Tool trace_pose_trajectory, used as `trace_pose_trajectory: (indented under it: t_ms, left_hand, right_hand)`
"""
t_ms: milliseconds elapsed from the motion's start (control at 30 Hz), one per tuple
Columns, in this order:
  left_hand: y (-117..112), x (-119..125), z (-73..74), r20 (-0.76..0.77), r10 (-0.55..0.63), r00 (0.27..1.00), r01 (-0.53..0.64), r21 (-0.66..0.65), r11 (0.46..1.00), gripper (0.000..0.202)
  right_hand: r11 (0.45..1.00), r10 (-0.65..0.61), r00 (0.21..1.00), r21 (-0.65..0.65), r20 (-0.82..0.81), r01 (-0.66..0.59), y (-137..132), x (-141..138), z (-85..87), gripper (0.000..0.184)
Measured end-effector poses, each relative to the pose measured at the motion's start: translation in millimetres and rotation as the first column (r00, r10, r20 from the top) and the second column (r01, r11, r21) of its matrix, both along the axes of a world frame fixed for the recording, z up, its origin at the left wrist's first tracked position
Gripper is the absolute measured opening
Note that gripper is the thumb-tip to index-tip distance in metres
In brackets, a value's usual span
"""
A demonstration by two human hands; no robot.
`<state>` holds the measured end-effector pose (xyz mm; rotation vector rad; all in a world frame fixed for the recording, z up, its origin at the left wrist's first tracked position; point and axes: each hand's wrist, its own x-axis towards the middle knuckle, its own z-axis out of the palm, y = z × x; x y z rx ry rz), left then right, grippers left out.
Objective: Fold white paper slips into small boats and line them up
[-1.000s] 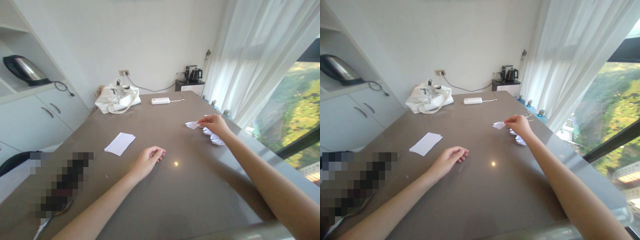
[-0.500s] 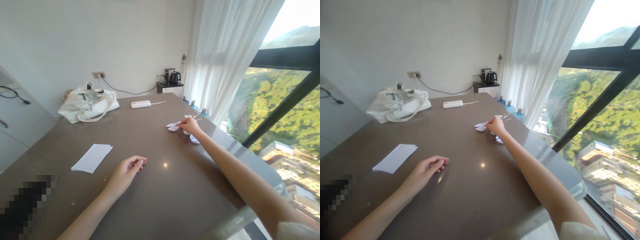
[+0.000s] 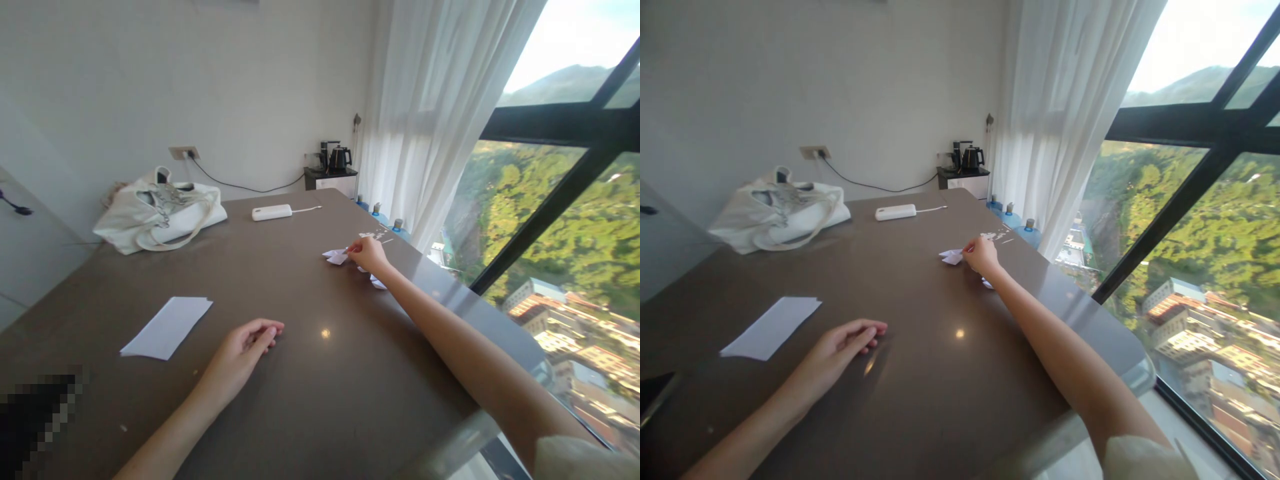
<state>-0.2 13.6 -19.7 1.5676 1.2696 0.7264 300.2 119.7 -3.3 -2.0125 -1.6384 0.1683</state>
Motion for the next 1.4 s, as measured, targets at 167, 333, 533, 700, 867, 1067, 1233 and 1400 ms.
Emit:
trace_pose_trajectory:
  t_ms: [167,333,533,700,867,1067,1233,1400]
  left_hand:
    - [-1,0,1.7,0.009,0.005,1.0,-0.005,-0.001,1.0,0.04]
    - [-1,-2,-0.7,0.008,-0.006,1.0,0.006,0.007,1.0,0.038]
    - [1,-3,-3.6,0.009,-0.021,1.0,0.021,0.032,0.999,0.037]
    - [0,-4,-4.3,0.012,-0.023,1.0,0.022,0.05,0.999,0.037]
    - [1,-4,-4.2,0.028,-0.013,1.0,0.011,0.05,0.999,0.036]
    - [-3,-1,0.0,-0.015,-0.026,1.0,0.027,0.078,0.997,0.037]
    - [3,-18,14.3,-0.35,0.138,0.927,0.027,0.429,0.903,0.029]
    - [23,-69,31.0,-0.706,0.483,0.518,0.079,0.602,0.795,0.029]
  right_hand:
    - [0.992,0.098,0.988,0.063,0.116,-0.106,-4,-1,4.2,0.021]
    - [0.961,0.241,0.932,0.068,0.27,-0.269,-13,-5,11.9,0.026]
    - [0.951,0.282,0.883,0.015,0.375,-0.31,-16,-7,11.6,0.02]
    - [0.953,0.28,0.872,-0.007,0.401,-0.303,-16,-7,11.0,0.02]
    - [0.949,0.293,0.862,-0.015,0.413,-0.315,-17,-8,11.8,0.021]
    - [0.949,0.29,0.853,-0.014,0.434,-0.316,-18,-8,11.5,0.022]
    - [0.945,0.287,0.853,0.017,0.436,-0.326,-27,-18,15.7,0.021]
    - [0.881,0.405,0.813,0.059,0.419,-0.469,-46,-49,11.8,0.022]
